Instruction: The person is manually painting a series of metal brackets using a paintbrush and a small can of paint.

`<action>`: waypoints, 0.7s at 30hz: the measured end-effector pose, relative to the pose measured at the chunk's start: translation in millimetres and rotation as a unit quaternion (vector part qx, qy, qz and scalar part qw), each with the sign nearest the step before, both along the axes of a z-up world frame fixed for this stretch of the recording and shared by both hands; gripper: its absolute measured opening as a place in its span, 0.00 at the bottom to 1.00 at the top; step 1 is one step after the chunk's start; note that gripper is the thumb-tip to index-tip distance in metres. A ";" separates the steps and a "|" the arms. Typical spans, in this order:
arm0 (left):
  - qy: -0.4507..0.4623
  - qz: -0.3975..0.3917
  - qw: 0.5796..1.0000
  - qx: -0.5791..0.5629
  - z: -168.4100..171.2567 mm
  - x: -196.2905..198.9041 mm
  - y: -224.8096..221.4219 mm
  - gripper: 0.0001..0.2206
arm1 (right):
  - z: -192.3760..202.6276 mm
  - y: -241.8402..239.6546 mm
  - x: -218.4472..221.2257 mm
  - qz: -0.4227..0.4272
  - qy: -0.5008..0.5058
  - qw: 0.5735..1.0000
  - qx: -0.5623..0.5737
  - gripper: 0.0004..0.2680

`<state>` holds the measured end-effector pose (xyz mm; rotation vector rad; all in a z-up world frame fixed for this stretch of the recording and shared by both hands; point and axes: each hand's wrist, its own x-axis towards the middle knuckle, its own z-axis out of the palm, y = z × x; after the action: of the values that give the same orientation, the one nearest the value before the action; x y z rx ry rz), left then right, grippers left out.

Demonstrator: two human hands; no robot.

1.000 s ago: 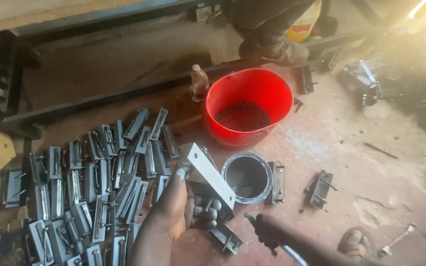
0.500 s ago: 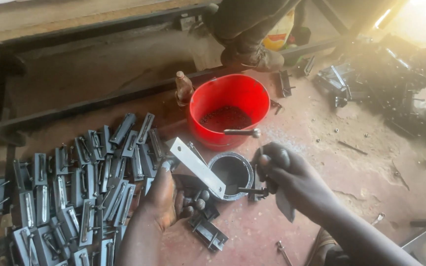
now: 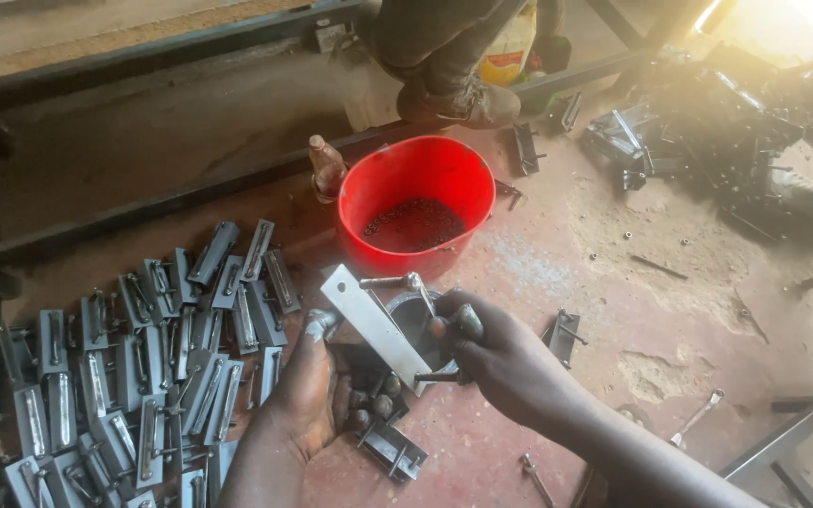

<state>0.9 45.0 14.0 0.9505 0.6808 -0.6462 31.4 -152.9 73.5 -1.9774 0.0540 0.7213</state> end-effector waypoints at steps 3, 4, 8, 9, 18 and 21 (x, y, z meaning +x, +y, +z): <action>0.029 0.012 0.999 0.021 3.6 -0.2 -0.3 0.39 | 5.3 8.3 -3.8 0.011 0.010 0.999 -0.044 0.07; 0.041 0.011 0.998 0.043 7.2 -1.0 -0.9 0.35 | 7.5 11.7 -5.4 -0.009 0.035 0.999 -0.019 0.09; 0.003 -0.012 1.000 0.017 -4.3 -3.3 -1.8 0.44 | -1.7 15.9 -7.2 -0.017 0.022 0.999 -0.023 0.06; 0.004 -0.011 1.000 0.017 -2.8 -3.5 -2.9 0.44 | 1.3 17.9 -7.4 -0.017 0.023 0.999 -0.023 0.06; 0.022 -0.029 0.998 0.058 -1.6 -1.5 -9.5 0.49 | -13.3 17.1 -7.2 -0.022 0.032 0.998 -0.051 0.06; 0.007 -0.012 0.999 0.028 3.7 -1.4 -11.6 0.43 | -33.8 12.5 -5.1 0.005 -0.095 0.995 0.003 0.06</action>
<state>-0.5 33.4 17.7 1.0091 0.7037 -0.6580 26.3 -140.4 39.7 -2.0327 -0.0718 0.5365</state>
